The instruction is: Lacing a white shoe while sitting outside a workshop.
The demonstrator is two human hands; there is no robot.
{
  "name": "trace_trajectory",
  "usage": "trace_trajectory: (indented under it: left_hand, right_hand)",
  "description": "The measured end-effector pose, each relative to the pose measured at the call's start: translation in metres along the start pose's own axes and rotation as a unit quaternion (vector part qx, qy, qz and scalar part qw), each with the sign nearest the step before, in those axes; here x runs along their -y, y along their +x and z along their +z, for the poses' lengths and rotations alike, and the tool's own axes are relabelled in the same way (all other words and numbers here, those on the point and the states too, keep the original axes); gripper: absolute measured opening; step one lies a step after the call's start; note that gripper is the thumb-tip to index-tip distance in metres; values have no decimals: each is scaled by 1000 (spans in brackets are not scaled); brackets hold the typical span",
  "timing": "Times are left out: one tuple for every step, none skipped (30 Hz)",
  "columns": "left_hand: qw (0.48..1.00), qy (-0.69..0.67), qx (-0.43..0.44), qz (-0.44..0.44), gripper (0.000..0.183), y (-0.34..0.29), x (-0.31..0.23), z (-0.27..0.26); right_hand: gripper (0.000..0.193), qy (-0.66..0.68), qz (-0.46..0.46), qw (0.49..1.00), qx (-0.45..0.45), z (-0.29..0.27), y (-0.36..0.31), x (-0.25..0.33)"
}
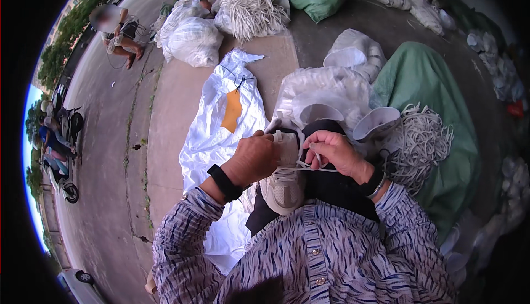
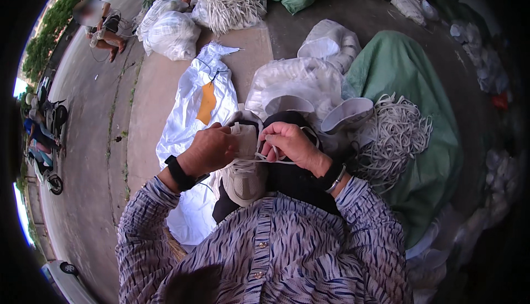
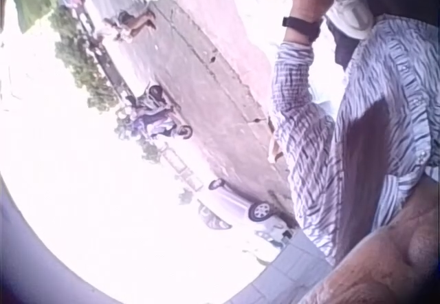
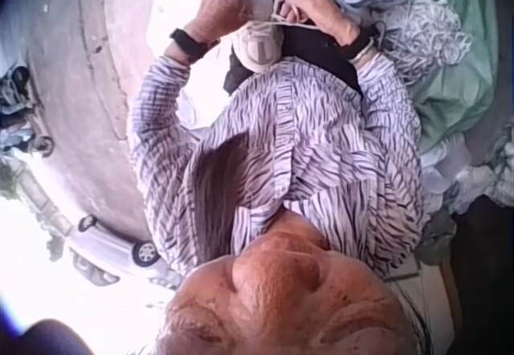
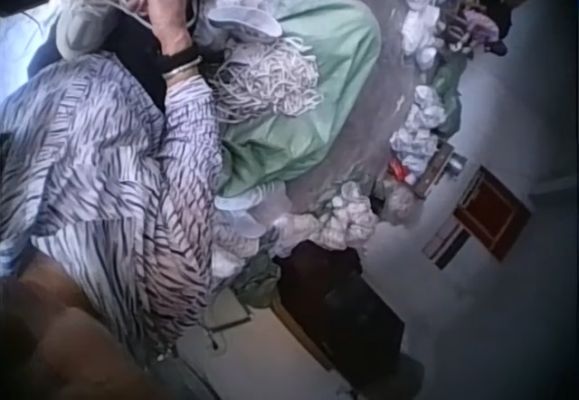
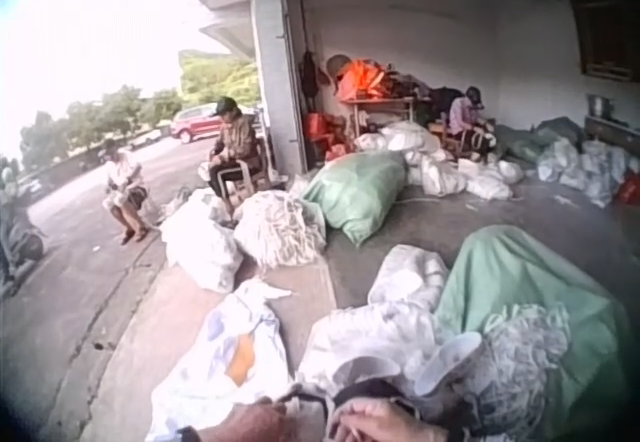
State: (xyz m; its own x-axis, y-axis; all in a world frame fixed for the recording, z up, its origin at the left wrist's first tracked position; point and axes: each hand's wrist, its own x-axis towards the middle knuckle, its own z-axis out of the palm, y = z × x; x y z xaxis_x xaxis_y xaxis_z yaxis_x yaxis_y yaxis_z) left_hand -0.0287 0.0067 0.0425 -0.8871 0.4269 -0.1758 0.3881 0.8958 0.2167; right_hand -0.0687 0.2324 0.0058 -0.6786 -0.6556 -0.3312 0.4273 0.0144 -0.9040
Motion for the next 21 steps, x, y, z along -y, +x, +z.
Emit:
trace_trajectory:
  left_hand:
    - [1000, -5, -8, -3, 3, 1, -2, -1]
    - [999, -20, -28, 8, 5, 1, -4, -1]
    - [1000, -8, -15, -4, 5, 1, -5, 1]
    - [998, -59, -34, -10, 6, 0, -6, 3]
    - [993, -105, -44, -23, 8, -3, -7, 7]
    - [993, -107, -53, -17, 8, -4, -8, 10]
    - [989, -118, -88, 5, 8, -6, -9, 14]
    - [985, -127, -112, 33, 9, -8, -9, 16]
    - [982, -131, -133, 26, 9, -12, -8, 17]
    - [980, -128, -149, 17, 9, -14, -6, 17]
    - [982, -138, -131, -5, 9, -17, -3, 15]
    - [982, -142, -117, -35, 9, -19, -1, 13]
    - [983, -114, -144, -19, 6, -21, 1, 11]
    - [983, -116, -145, -9, 6, -19, 1, 10]
    - [991, -71, -111, -30, 7, -18, 1, 8]
    - [996, -39, -75, -41, 7, -15, 0, 7]
    - [995, -27, -78, -52, 7, -13, -1, 6]
    - [998, -5, -57, -38, 8, -11, -1, 5]
    - [999, 17, -39, -16, 8, -9, -2, 5]
    - [999, 20, -32, -23, 8, -8, -4, 5]
    - [999, -1, -38, -26, 7, -7, -5, 5]
  right_hand:
    - [17, -18, -4, 1000, 0, 0, 0, 0]
    - [17, -43, 1, 999, -13, 1, 0, 0]
    - [17, -33, -11, 999, -3, 1, 0, 0]
    - [17, -14, -14, 1000, -8, 1, 0, -1]
    - [17, -4, 2, 1000, -25, 1, 1, -1]
    - [17, 6, -18, 1000, -11, 1, 1, -1]
    - [17, 34, -12, 999, -16, 2, 1, -2]
    - [17, 56, -1, 998, -35, 2, 1, -2]
    - [17, 61, -8, 998, -22, 2, 0, -2]
    - [17, 65, -2, 998, -18, 1, 0, -2]
    - [17, 65, 11, 998, -26, 1, -1, -2]
    - [17, 69, 4, 997, -15, 0, -1, -3]
    - [17, 50, -6, 999, -13, 0, -2, -2]
    - [18, 20, 10, 999, -29, -1, -2, -3]
    - [18, 17, 15, 999, -33, -2, -2, -3]
    - [18, 28, -6, 999, -18, -2, -3, -3]
    - [18, 21, -6, 1000, -14, -2, -3, -4]
    - [18, 8, 0, 1000, -23, -2, -4, -4]
    - [18, 16, -7, 1000, -9, -2, -4, -4]
    - [18, 5, -13, 1000, -7, -1, -4, -4]
    - [18, -11, -7, 1000, -17, -1, -4, -4]
